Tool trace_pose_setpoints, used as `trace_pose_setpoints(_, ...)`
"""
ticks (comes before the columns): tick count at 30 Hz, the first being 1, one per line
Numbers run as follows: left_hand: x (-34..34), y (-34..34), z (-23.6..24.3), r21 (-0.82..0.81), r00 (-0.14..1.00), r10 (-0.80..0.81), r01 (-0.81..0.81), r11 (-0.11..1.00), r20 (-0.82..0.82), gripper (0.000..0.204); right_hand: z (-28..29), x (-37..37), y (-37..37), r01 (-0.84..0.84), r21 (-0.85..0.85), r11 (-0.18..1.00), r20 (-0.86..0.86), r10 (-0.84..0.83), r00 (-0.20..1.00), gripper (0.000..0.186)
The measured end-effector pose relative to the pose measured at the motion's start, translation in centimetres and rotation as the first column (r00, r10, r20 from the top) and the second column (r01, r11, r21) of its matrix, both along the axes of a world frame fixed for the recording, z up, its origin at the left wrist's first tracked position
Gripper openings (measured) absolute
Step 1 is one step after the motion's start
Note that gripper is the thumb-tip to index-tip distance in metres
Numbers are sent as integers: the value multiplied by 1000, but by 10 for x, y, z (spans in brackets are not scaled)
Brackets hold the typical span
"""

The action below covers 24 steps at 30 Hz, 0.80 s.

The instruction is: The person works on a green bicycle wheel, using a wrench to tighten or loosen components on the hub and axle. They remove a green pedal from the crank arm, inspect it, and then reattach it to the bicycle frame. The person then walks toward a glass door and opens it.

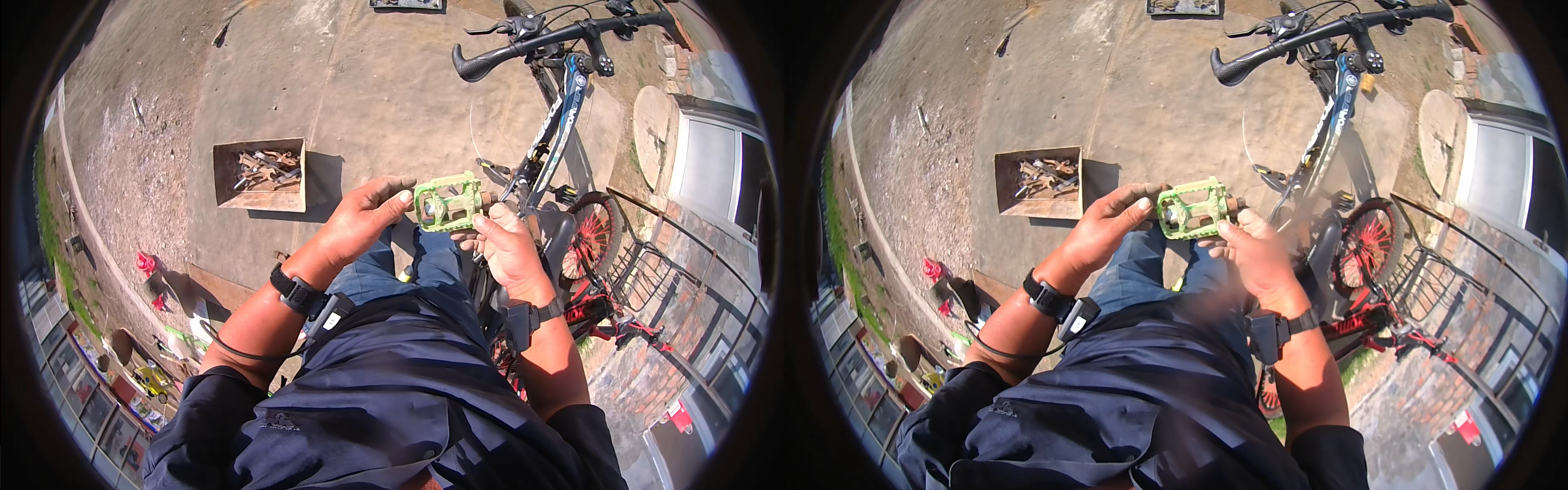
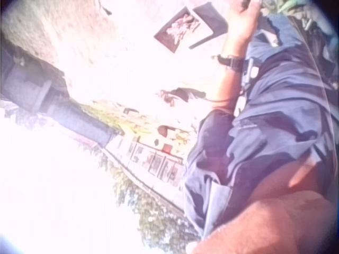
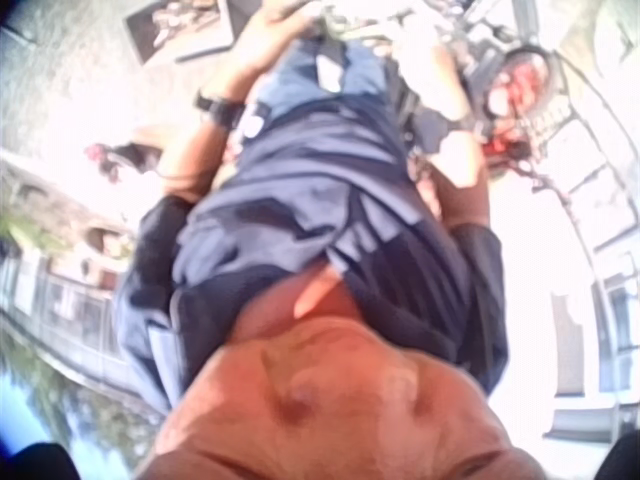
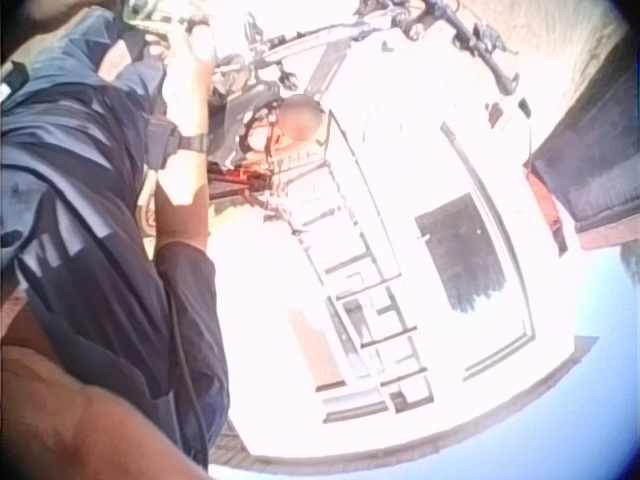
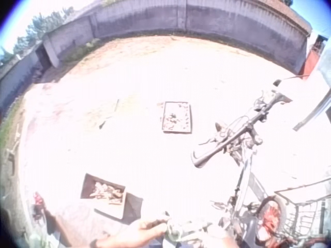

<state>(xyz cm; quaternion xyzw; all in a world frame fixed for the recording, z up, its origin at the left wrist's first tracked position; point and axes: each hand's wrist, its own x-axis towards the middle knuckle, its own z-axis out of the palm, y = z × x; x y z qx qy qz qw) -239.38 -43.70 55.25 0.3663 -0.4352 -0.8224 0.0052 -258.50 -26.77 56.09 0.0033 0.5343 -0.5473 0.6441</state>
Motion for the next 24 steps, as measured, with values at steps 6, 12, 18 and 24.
trace_pose_setpoints(6,-5,7,3,63,996,-23,29,998,-81,46,8,3,-3,-71,-39,997,-201,62,978,31)
trace_pose_setpoints(12,-6,10,0,117,988,40,-23,993,-148,38,10,4,-4,-24,-97,995,-261,-2,965,33)
trace_pose_setpoints(18,-7,15,-4,65,987,-4,15,998,-161,33,14,-3,-7,11,-151,988,-348,-64,935,26)
trace_pose_setpoints(24,-7,19,-6,62,989,-36,45,997,-143,37,11,-7,2,2,-129,992,-264,-36,964,20)
